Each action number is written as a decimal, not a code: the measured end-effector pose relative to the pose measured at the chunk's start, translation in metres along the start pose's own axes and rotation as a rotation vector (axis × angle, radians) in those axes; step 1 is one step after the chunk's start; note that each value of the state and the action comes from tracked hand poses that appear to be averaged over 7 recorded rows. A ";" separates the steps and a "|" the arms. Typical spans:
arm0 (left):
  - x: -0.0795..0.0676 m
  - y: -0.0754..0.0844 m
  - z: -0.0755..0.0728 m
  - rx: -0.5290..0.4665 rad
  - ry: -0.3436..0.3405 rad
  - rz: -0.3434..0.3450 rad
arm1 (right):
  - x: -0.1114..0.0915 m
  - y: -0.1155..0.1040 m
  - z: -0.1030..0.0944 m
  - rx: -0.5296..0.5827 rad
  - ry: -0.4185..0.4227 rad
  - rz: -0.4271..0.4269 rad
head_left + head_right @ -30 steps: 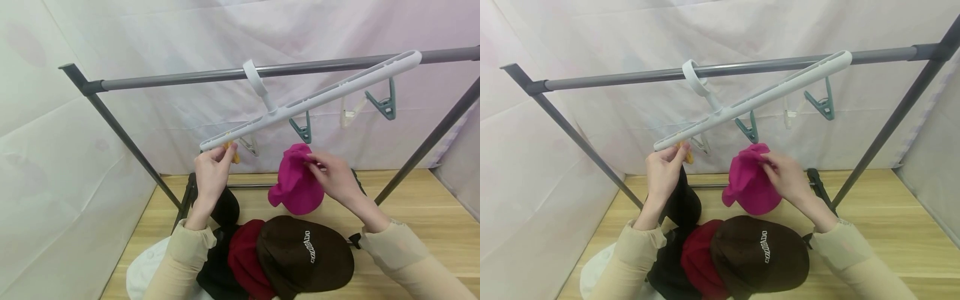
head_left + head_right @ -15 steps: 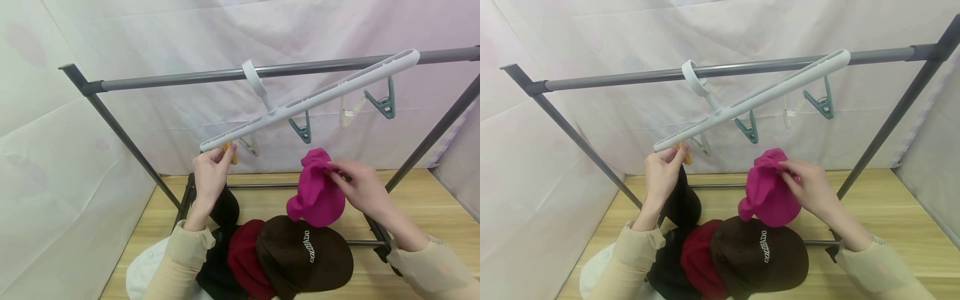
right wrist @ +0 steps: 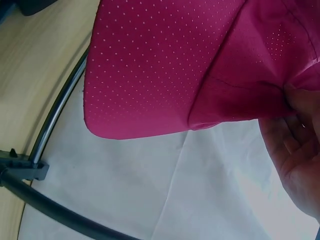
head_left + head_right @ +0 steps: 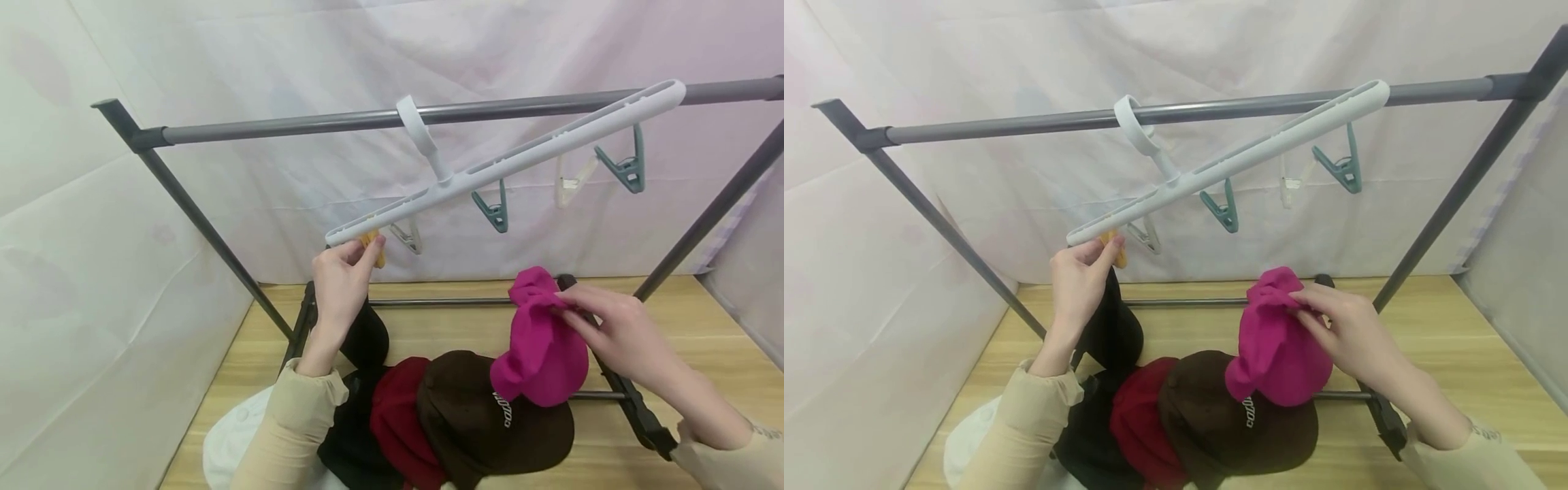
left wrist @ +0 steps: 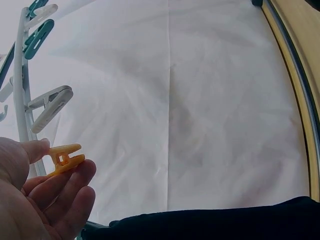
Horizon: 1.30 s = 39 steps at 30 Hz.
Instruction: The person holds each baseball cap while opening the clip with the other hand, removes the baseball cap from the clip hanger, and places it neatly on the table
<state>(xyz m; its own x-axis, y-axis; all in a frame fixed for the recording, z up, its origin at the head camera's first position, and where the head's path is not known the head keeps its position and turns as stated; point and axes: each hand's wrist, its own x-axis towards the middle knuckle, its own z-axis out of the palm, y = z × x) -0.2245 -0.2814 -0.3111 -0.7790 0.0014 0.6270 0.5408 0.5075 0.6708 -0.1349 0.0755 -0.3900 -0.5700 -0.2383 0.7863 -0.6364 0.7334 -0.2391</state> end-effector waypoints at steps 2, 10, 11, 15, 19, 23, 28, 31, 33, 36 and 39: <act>0.000 0.000 -0.001 0.005 -0.002 -0.005 | -0.004 0.000 -0.002 0.021 -0.006 -0.006; 0.001 -0.001 -0.004 0.026 0.002 -0.015 | -0.016 -0.002 -0.014 0.055 -0.032 -0.079; 0.001 -0.001 -0.004 0.027 0.004 -0.014 | -0.017 -0.002 -0.015 0.041 -0.039 -0.086; 0.001 0.000 -0.003 0.023 0.004 -0.019 | -0.026 -0.001 -0.018 0.025 -0.098 -0.109; 0.001 0.001 -0.002 0.025 0.003 -0.028 | -0.034 0.000 -0.016 0.031 -0.137 -0.127; 0.001 0.001 -0.001 0.021 0.000 -0.043 | -0.041 -0.001 -0.011 0.028 -0.152 -0.134; 0.002 0.000 -0.001 0.014 -0.006 -0.056 | -0.049 -0.005 -0.001 0.031 -0.195 -0.142; 0.002 0.000 -0.002 0.012 -0.009 -0.059 | -0.054 -0.007 0.004 0.030 -0.231 -0.135; 0.002 0.000 -0.002 0.008 -0.010 -0.061 | -0.056 -0.009 0.008 0.016 -0.246 -0.134; 0.001 0.000 -0.001 0.009 -0.009 -0.063 | -0.058 -0.013 0.013 0.007 -0.272 -0.125; 0.001 0.000 -0.001 0.012 -0.009 -0.063 | -0.059 -0.016 0.019 0.005 -0.283 -0.115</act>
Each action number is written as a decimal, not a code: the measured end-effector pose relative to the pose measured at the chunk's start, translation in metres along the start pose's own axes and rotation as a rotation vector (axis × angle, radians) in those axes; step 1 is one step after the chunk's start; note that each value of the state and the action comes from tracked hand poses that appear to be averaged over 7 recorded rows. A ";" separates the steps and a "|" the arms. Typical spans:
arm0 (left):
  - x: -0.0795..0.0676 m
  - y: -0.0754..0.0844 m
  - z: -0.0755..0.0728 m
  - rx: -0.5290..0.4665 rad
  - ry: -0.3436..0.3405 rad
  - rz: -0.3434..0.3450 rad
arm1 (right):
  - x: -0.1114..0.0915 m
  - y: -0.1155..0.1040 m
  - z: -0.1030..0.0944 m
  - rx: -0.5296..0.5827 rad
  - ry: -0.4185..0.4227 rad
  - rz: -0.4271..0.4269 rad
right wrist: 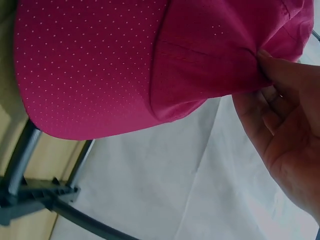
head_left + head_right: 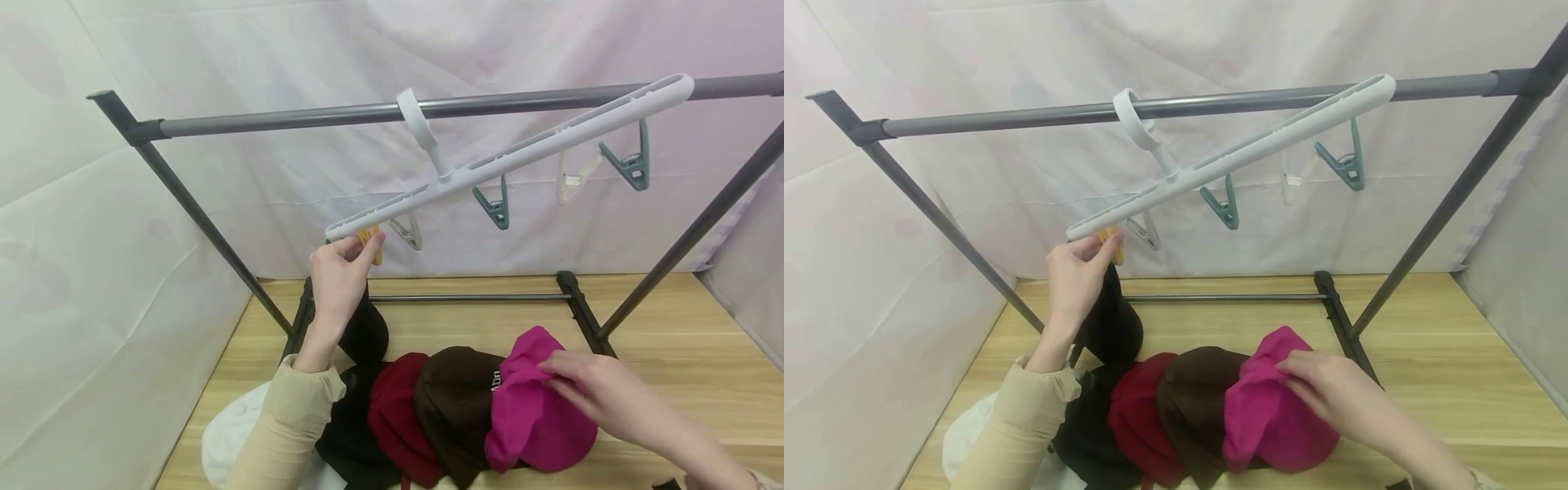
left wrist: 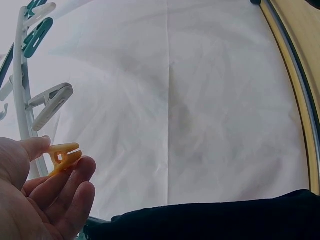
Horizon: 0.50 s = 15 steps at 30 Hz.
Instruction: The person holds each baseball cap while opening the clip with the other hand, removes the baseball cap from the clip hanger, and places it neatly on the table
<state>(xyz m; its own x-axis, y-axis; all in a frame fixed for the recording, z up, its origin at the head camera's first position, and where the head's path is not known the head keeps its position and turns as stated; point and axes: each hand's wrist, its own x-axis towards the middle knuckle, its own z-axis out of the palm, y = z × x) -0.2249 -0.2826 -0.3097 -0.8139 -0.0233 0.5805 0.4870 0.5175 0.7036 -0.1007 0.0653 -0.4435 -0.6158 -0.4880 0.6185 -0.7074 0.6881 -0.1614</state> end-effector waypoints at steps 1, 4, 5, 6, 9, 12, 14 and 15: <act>0.000 0.000 0.000 0.002 0.000 0.000 | 0.001 -0.001 0.002 0.001 -0.003 0.009; 0.001 0.000 0.000 0.003 -0.001 0.001 | 0.003 -0.005 0.008 -0.017 0.004 0.038; 0.001 0.000 0.000 0.003 -0.001 0.001 | 0.004 -0.006 0.010 -0.027 0.005 0.051; 0.001 0.000 0.000 0.001 -0.002 0.001 | 0.005 -0.007 0.011 -0.032 0.003 0.067; 0.001 0.001 -0.001 -0.005 -0.007 0.000 | 0.008 -0.011 0.016 -0.050 -0.002 0.112; 0.000 0.001 -0.001 -0.010 -0.011 -0.004 | 0.011 -0.015 0.021 -0.053 -0.004 0.150; 0.000 0.001 -0.001 -0.011 -0.010 -0.009 | 0.012 -0.018 0.025 -0.060 0.001 0.170; -0.001 0.001 -0.001 -0.011 -0.009 -0.012 | 0.013 -0.019 0.028 -0.061 0.005 0.179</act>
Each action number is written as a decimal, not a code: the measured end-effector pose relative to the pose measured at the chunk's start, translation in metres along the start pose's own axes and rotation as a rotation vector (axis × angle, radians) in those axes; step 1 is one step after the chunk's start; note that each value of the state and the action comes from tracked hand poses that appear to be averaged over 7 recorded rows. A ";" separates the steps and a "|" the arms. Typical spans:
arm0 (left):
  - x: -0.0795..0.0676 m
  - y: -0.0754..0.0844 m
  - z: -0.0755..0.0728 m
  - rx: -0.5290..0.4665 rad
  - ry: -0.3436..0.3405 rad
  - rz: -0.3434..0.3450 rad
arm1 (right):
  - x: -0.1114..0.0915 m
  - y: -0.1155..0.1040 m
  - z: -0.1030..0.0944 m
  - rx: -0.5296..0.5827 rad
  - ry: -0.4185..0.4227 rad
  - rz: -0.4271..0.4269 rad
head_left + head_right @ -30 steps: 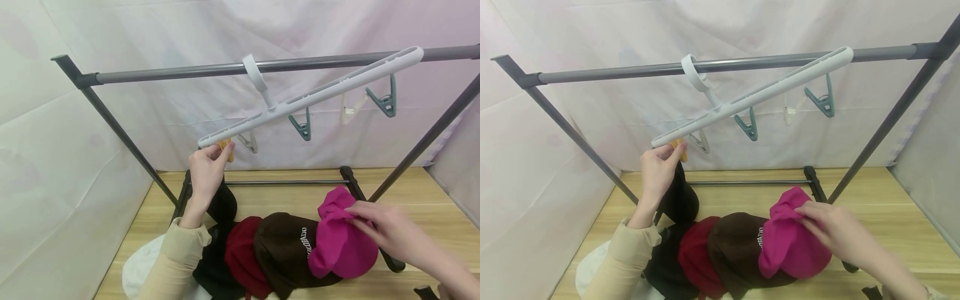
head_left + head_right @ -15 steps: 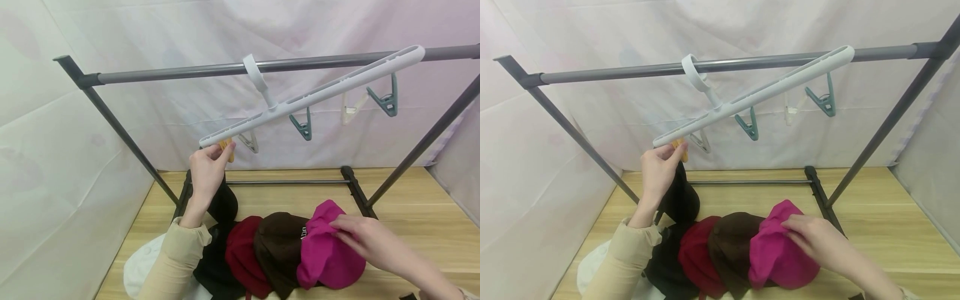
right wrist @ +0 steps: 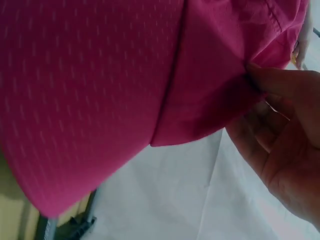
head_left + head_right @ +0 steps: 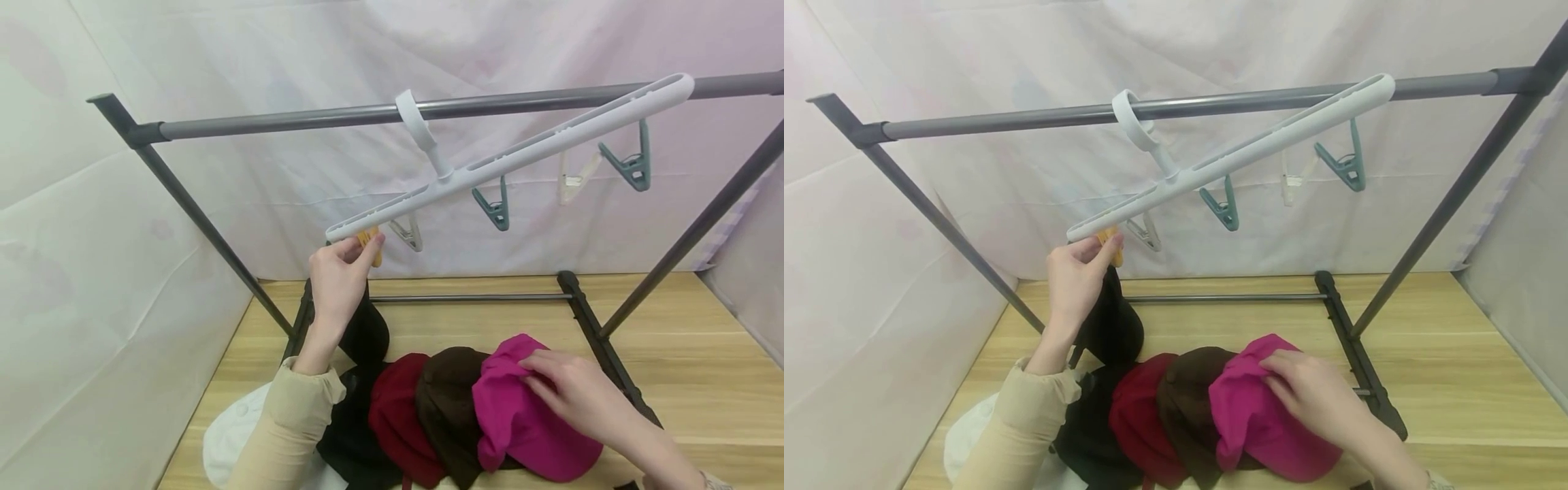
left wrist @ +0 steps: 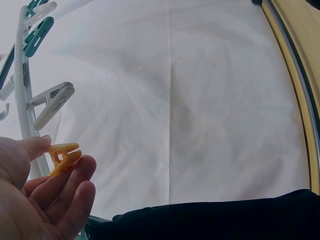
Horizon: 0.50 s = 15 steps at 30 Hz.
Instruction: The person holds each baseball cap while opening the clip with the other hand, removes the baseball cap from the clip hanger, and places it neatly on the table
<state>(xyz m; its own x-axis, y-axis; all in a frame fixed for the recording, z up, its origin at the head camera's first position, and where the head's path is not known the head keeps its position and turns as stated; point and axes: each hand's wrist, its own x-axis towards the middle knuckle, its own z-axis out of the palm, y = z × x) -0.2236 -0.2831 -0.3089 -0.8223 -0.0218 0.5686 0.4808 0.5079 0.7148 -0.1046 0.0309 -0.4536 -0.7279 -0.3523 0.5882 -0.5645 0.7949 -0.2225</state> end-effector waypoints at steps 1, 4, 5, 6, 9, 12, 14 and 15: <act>0.000 0.000 0.000 0.000 0.002 -0.002 | 0.000 -0.002 0.002 -0.005 0.006 0.009; -0.001 0.000 0.000 0.001 0.005 -0.002 | -0.001 -0.006 0.009 -0.029 0.032 0.033; -0.001 0.001 0.000 0.002 0.005 -0.001 | -0.001 -0.008 0.012 -0.037 0.041 0.040; -0.001 0.001 0.000 0.002 0.004 0.000 | -0.001 -0.009 0.014 -0.044 0.049 0.048; -0.001 0.000 0.000 0.002 0.002 -0.005 | -0.002 -0.013 0.021 -0.061 0.066 0.077; -0.001 0.000 0.000 -0.001 0.001 -0.017 | -0.002 -0.016 0.028 -0.061 0.082 0.102; -0.001 0.000 0.000 -0.001 0.003 -0.025 | -0.002 -0.018 0.033 -0.059 0.086 0.112; -0.001 0.000 0.000 -0.001 0.004 -0.025 | -0.002 -0.019 0.035 -0.057 0.085 0.114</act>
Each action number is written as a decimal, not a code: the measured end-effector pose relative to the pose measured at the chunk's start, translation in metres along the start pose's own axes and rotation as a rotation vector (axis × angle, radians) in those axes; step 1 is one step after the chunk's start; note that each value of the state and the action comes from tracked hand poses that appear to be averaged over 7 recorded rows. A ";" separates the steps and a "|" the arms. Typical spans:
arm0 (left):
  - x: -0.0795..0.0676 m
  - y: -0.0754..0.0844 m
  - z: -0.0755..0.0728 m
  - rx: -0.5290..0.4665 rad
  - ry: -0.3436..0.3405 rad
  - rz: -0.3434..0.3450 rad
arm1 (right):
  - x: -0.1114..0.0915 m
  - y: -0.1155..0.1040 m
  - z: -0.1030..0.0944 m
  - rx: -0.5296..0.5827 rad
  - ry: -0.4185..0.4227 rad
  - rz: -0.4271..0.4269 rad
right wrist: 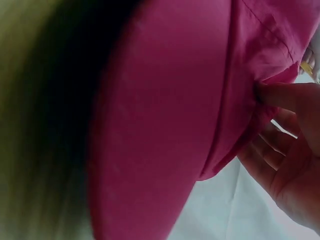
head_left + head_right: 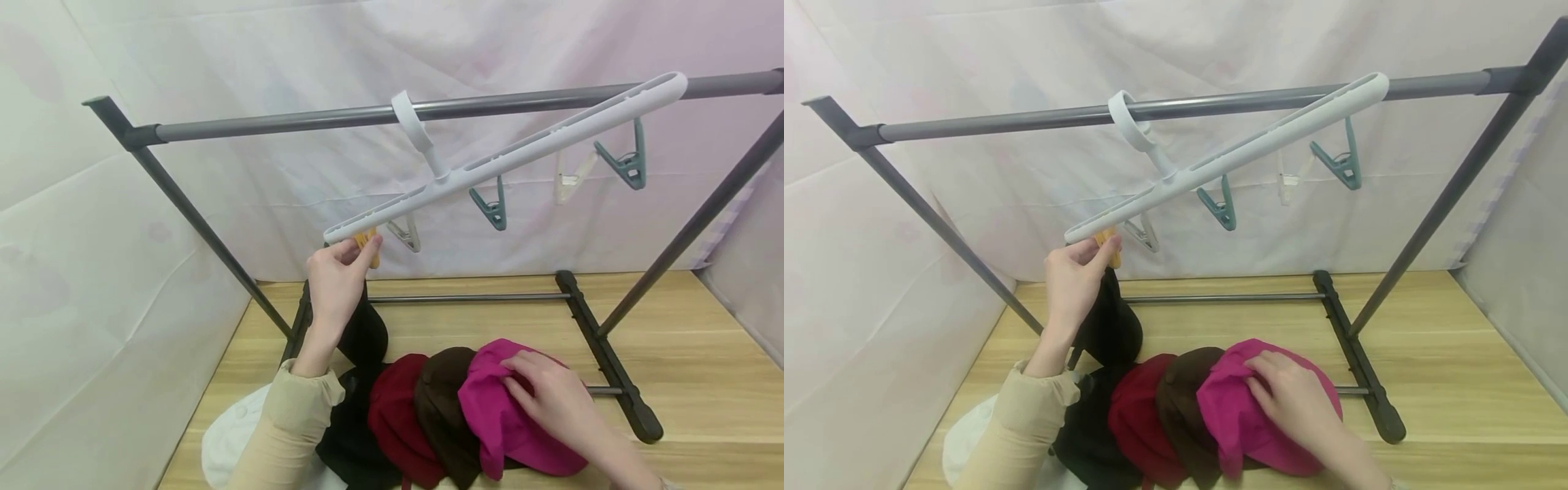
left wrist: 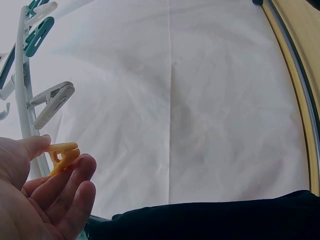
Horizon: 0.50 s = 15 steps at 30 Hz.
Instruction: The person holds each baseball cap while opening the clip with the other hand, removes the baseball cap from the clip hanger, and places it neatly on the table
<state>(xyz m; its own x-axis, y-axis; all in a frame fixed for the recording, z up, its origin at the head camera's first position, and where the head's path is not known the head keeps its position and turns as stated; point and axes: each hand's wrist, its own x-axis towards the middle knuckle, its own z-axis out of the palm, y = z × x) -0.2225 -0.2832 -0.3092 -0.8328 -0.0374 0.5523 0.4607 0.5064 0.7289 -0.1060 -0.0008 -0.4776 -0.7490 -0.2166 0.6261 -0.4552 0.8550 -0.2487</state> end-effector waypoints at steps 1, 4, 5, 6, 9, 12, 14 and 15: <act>0.000 0.000 0.000 -0.001 0.001 0.002 | -0.001 -0.001 0.002 0.002 -0.004 0.001; 0.000 0.000 0.000 0.000 0.006 0.011 | -0.003 -0.003 0.008 0.008 -0.024 0.001; 0.000 -0.001 0.000 0.002 0.006 0.013 | -0.003 -0.004 0.009 0.011 -0.031 0.001; 0.000 -0.001 0.000 0.002 0.005 0.016 | -0.004 -0.005 0.011 0.014 -0.037 0.003; 0.000 -0.001 0.000 0.006 0.006 0.015 | -0.006 -0.007 0.014 0.018 -0.051 0.011; 0.000 -0.001 -0.001 0.006 0.005 0.017 | -0.006 -0.009 0.017 0.017 -0.060 0.022; 0.000 -0.001 -0.001 0.006 0.005 0.019 | -0.006 -0.010 0.018 0.014 -0.065 0.025; 0.000 -0.001 -0.001 0.006 0.005 0.020 | -0.006 -0.010 0.019 0.011 -0.066 0.024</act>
<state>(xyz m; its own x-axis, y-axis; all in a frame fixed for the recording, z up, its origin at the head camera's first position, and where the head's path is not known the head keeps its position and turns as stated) -0.2231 -0.2848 -0.3095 -0.8220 -0.0320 0.5686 0.4751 0.5119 0.7157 -0.1062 -0.0167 -0.4931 -0.7900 -0.2269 0.5696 -0.4414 0.8553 -0.2714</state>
